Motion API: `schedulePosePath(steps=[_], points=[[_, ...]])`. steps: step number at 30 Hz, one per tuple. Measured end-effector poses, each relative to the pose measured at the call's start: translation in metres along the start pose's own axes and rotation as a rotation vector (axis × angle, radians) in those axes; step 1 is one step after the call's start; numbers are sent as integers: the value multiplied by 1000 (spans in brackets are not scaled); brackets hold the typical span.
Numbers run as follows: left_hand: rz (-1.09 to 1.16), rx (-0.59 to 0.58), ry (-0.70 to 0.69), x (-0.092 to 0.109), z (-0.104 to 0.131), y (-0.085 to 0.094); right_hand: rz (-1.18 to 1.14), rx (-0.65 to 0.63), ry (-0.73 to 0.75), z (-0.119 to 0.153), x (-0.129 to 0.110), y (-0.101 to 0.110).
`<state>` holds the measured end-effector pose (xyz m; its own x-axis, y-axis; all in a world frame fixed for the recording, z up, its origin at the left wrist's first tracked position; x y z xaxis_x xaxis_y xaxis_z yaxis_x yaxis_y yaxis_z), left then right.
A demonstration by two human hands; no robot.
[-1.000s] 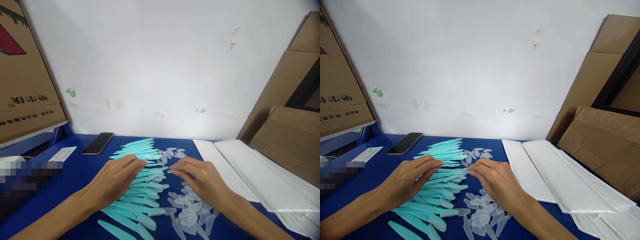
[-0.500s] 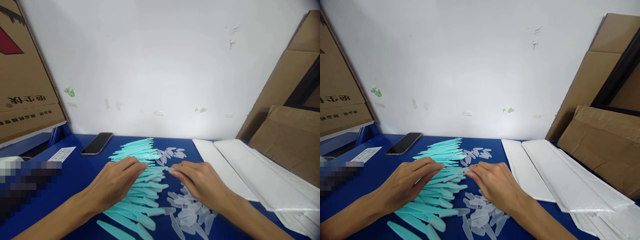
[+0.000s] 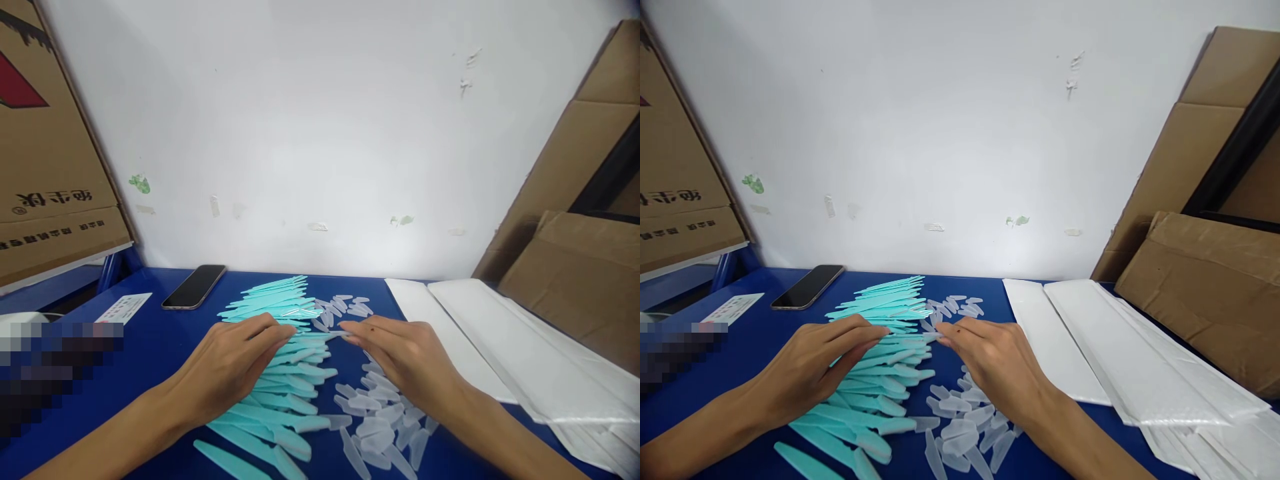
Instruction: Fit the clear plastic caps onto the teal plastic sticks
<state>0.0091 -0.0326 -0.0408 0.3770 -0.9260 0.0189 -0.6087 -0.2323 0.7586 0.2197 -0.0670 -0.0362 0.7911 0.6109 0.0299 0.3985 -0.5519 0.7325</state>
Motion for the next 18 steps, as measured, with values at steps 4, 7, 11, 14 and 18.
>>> schedulePosePath(steps=[4, 7, 11, 14, 18], points=[[9, 9, -23, 1, 2, 0, -38, 3, 6, 0, -3, 1], [-2, 13, -37, 1, 2, 1, -49, -10, 5, -1, -4, 0], [-25, 12, -30, 0, 2, 2, -72, -5, 0, 0, -3, 0], [-21, 6, -31, 0, 2, 2, -110, 4, -17, 0, -2, 0], [15, 15, -22, 1, 2, 3, -154, 56, -9, 0, -3, 5]])
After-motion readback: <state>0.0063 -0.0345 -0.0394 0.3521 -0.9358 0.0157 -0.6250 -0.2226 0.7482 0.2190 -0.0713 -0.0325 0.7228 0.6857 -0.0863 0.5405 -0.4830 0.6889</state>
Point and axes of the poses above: each hand's wrist, its own z-axis away from the middle knuckle, its own y-axis out of the back of the hand, x = y × z, the point moved 7 cm from there along -z, towards the middle knuckle, and after that the axes turned 5 degrees about z, right-handed, at the moved point
